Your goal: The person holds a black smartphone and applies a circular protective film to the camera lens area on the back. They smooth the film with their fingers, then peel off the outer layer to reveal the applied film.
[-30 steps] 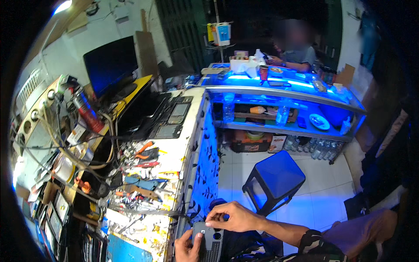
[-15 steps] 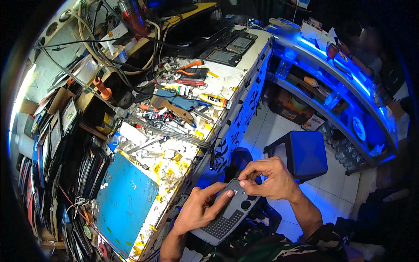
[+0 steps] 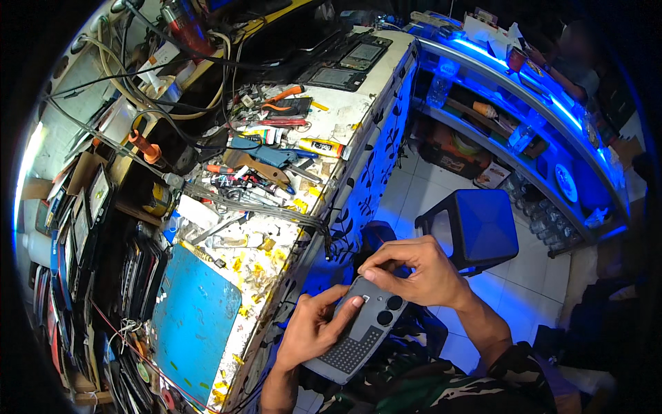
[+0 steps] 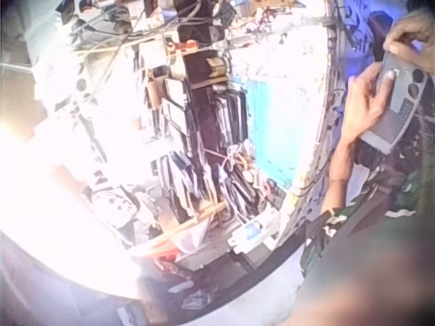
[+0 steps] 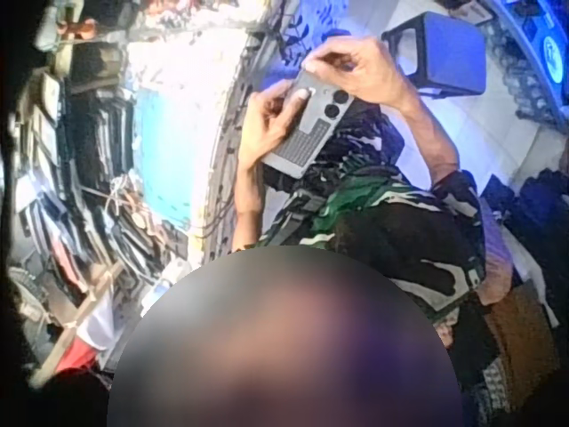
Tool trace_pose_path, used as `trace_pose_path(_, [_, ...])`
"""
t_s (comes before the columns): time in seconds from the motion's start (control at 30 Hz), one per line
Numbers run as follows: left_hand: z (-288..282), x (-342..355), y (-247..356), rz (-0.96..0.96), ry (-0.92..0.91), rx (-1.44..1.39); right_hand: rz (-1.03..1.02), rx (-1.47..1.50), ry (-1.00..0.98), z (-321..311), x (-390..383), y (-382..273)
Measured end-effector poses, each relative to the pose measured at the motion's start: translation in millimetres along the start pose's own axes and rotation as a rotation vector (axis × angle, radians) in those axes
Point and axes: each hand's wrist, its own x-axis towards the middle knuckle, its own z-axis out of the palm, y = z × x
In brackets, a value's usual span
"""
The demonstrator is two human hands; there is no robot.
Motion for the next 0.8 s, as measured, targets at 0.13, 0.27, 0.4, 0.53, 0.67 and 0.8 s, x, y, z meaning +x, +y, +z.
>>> trace_pose_path(0.13, [1.1, -0.3, 6.1, -0.005, 0.044, 0.067, -0.255, -0.279, -0.026, -2.1, 4.2, -1.8])
trace_pose_path(0.27, [8.1, -6.5, 14.1, -0.008, 0.169, 0.269, -0.392, -0.635, -0.097, 4.4, 7.1, 0.0])
trace_pose_path(0.4, [2.6, -8.1, 10.8, -0.116, 0.132, 0.277, -0.073, -0.128, -0.102, 9.2, 13.5, 12.6])
trace_pose_path(0.53, [0.2, -7.8, 1.4, -0.118, 0.136, 0.168, 0.156, 0.269, 0.016, 27.9, 11.7, 28.1])
trace_pose_path(0.67, [4.8, -4.2, -3.0, -0.111, 0.157, 0.176, 0.027, 0.124, 0.22, 46.6, 4.0, 38.4])
trace_pose_path(0.8, [9.7, -6.2, 0.2, -0.087, 0.192, 0.199, -0.345, -0.334, 0.347, 46.2, 5.1, 40.6])
